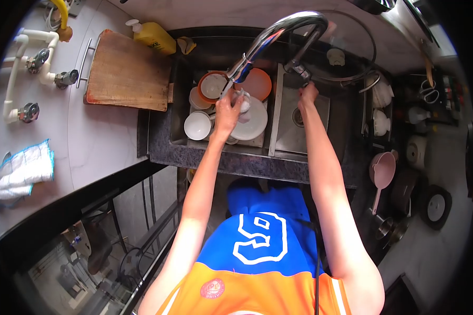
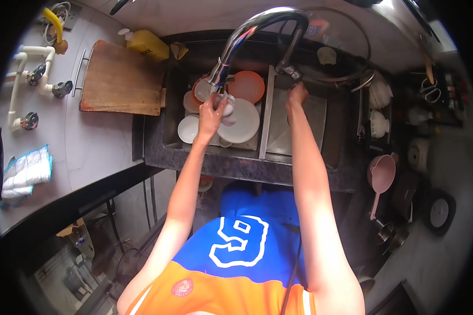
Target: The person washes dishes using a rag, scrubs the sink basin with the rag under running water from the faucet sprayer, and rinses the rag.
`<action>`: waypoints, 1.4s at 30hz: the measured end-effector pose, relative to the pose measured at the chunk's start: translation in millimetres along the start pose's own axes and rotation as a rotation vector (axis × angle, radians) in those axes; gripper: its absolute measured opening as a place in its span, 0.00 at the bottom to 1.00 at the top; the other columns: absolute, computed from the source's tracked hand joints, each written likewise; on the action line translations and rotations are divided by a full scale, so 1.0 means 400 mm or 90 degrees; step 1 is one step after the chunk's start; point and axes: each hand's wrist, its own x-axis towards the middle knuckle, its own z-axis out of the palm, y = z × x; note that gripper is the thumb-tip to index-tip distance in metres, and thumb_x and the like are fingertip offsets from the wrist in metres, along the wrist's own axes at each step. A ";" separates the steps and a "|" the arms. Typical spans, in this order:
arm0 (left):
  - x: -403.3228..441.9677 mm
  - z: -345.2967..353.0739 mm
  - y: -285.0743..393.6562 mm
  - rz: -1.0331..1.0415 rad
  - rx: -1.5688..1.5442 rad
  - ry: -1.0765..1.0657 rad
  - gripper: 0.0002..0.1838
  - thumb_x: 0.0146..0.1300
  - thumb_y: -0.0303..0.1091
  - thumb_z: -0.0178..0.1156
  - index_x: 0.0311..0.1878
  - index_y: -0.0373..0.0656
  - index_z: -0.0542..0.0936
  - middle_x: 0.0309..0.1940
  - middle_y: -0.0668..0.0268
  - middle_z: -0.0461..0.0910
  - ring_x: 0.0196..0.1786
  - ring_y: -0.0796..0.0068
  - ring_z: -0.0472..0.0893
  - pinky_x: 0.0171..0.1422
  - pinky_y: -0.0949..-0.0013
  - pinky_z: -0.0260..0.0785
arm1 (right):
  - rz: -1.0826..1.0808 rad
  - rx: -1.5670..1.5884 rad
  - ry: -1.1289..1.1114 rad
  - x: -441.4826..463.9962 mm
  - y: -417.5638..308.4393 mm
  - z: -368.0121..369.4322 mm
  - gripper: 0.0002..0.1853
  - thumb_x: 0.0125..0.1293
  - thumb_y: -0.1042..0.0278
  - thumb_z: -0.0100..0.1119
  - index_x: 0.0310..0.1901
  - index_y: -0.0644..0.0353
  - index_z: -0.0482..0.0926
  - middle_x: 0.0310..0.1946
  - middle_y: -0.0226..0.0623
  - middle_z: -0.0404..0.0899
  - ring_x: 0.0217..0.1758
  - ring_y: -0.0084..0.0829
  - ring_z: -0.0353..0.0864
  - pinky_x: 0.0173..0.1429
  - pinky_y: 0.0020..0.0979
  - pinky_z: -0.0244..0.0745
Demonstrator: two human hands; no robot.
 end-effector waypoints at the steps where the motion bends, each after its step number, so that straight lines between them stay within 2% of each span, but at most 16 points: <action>1: -0.013 0.021 0.002 -0.002 -0.011 0.006 0.10 0.62 0.31 0.58 0.41 0.34 0.74 0.28 0.50 0.80 0.33 0.55 0.83 0.36 0.60 0.70 | 0.066 0.115 -0.095 0.006 -0.005 0.012 0.17 0.65 0.53 0.52 0.26 0.58 0.72 0.17 0.31 0.69 0.21 0.26 0.70 0.27 0.33 0.64; 4: -0.049 0.071 0.035 0.026 -0.016 0.020 0.10 0.63 0.32 0.58 0.41 0.36 0.73 0.29 0.48 0.80 0.35 0.48 0.81 0.35 0.58 0.70 | 0.030 0.128 -0.347 -0.066 0.010 -0.037 0.19 0.66 0.49 0.53 0.36 0.61 0.74 0.26 0.35 0.74 0.30 0.28 0.75 0.36 0.32 0.72; 8: -0.078 0.136 0.112 0.103 0.017 0.018 0.09 0.64 0.32 0.56 0.42 0.37 0.73 0.29 0.46 0.79 0.37 0.42 0.79 0.36 0.52 0.69 | 0.266 -0.047 -0.490 -0.393 -0.120 -0.129 0.29 0.66 0.39 0.51 0.53 0.60 0.71 0.39 0.36 0.80 0.40 0.30 0.80 0.44 0.36 0.75; 12: -0.131 0.192 0.166 0.075 0.171 -0.125 0.09 0.64 0.33 0.55 0.41 0.37 0.73 0.28 0.43 0.78 0.37 0.39 0.77 0.37 0.45 0.67 | 0.180 -0.125 -0.619 -0.447 -0.137 -0.220 0.28 0.66 0.43 0.54 0.52 0.62 0.74 0.43 0.35 0.79 0.47 0.31 0.79 0.54 0.37 0.75; 17: -0.160 0.174 0.208 -0.029 0.015 -0.042 0.09 0.65 0.30 0.55 0.43 0.34 0.73 0.23 0.48 0.78 0.26 0.60 0.81 0.30 0.61 0.67 | 0.290 0.042 -0.553 -0.336 -0.126 -0.331 0.20 0.73 0.57 0.45 0.53 0.68 0.73 0.49 0.43 0.79 0.51 0.33 0.79 0.56 0.40 0.75; 21: -0.161 0.173 0.153 0.019 0.051 -0.018 0.14 0.64 0.38 0.56 0.36 0.32 0.76 0.21 0.48 0.76 0.25 0.54 0.76 0.32 0.60 0.65 | 0.266 0.084 -0.584 -0.250 -0.146 -0.394 0.20 0.72 0.58 0.48 0.51 0.69 0.74 0.47 0.41 0.80 0.48 0.31 0.80 0.52 0.31 0.75; 24: -0.179 0.188 0.169 -0.041 0.106 -0.007 0.14 0.64 0.38 0.57 0.36 0.32 0.77 0.20 0.49 0.75 0.23 0.57 0.76 0.31 0.61 0.65 | 0.175 -0.177 -0.565 -0.227 -0.173 -0.412 0.18 0.70 0.58 0.53 0.47 0.68 0.77 0.40 0.36 0.82 0.40 0.29 0.81 0.44 0.27 0.73; 27: -0.199 0.238 0.176 -0.025 0.033 0.042 0.15 0.65 0.38 0.56 0.38 0.32 0.77 0.19 0.50 0.75 0.21 0.62 0.75 0.29 0.61 0.64 | -0.021 -0.221 -0.514 -0.246 -0.215 -0.396 0.17 0.65 0.60 0.59 0.43 0.68 0.79 0.31 0.38 0.83 0.31 0.28 0.80 0.36 0.28 0.71; 29: -0.216 0.286 0.184 -0.042 0.011 0.038 0.15 0.66 0.38 0.55 0.39 0.32 0.77 0.17 0.52 0.73 0.20 0.69 0.75 0.26 0.61 0.63 | -0.354 -0.446 -0.380 -0.284 -0.270 -0.381 0.15 0.59 0.64 0.63 0.41 0.69 0.78 0.26 0.46 0.82 0.28 0.35 0.81 0.34 0.33 0.73; 30: -0.225 0.310 0.183 -0.021 0.013 0.036 0.15 0.67 0.39 0.54 0.39 0.32 0.76 0.16 0.53 0.73 0.20 0.71 0.75 0.26 0.62 0.62 | -0.354 -0.447 -0.391 -0.313 -0.284 -0.373 0.15 0.59 0.64 0.63 0.41 0.69 0.78 0.26 0.46 0.82 0.28 0.35 0.81 0.34 0.33 0.73; 32: -0.237 0.356 0.190 -0.144 -0.027 -0.033 0.18 0.70 0.42 0.51 0.48 0.35 0.76 0.21 0.63 0.75 0.24 0.79 0.71 0.27 0.70 0.63 | -0.516 -0.483 -0.412 -0.380 -0.299 -0.358 0.16 0.55 0.65 0.63 0.41 0.68 0.78 0.26 0.53 0.80 0.30 0.44 0.82 0.36 0.38 0.75; 33: -0.246 0.377 0.196 -0.289 -0.370 -0.097 0.20 0.73 0.46 0.47 0.53 0.39 0.74 0.31 0.67 0.77 0.31 0.81 0.74 0.33 0.72 0.70 | -0.491 -0.478 -0.484 -0.411 -0.300 -0.347 0.18 0.55 0.67 0.62 0.46 0.67 0.76 0.28 0.54 0.80 0.34 0.50 0.82 0.40 0.43 0.76; 34: -0.256 0.389 0.199 -0.230 -0.478 -0.073 0.22 0.73 0.49 0.44 0.56 0.41 0.72 0.42 0.68 0.77 0.40 0.79 0.77 0.45 0.71 0.74 | -0.497 -0.543 -0.519 -0.438 -0.311 -0.348 0.22 0.56 0.70 0.60 0.52 0.67 0.71 0.30 0.54 0.81 0.34 0.51 0.82 0.43 0.43 0.77; 36: -0.254 0.397 0.222 -0.331 -0.806 0.011 0.22 0.70 0.51 0.49 0.51 0.40 0.74 0.44 0.65 0.78 0.42 0.76 0.80 0.40 0.72 0.75 | -0.480 -0.436 -0.646 -0.465 -0.336 -0.358 0.24 0.56 0.72 0.59 0.55 0.67 0.67 0.31 0.52 0.81 0.34 0.51 0.82 0.45 0.40 0.77; 38: -0.261 0.386 0.182 -0.305 -0.766 0.010 0.21 0.69 0.49 0.52 0.51 0.40 0.74 0.44 0.65 0.78 0.42 0.75 0.80 0.41 0.71 0.76 | -0.319 -0.340 -0.755 -0.470 -0.354 -0.383 0.23 0.57 0.75 0.58 0.55 0.66 0.65 0.36 0.49 0.83 0.38 0.45 0.84 0.48 0.37 0.77; 42: -0.268 0.343 0.172 -0.287 -0.723 -0.030 0.20 0.62 0.41 0.62 0.52 0.39 0.73 0.44 0.65 0.78 0.43 0.75 0.80 0.45 0.69 0.75 | -0.354 -0.232 -0.460 -0.403 -0.315 -0.412 0.21 0.63 0.70 0.61 0.55 0.62 0.67 0.48 0.41 0.77 0.53 0.31 0.76 0.55 0.31 0.74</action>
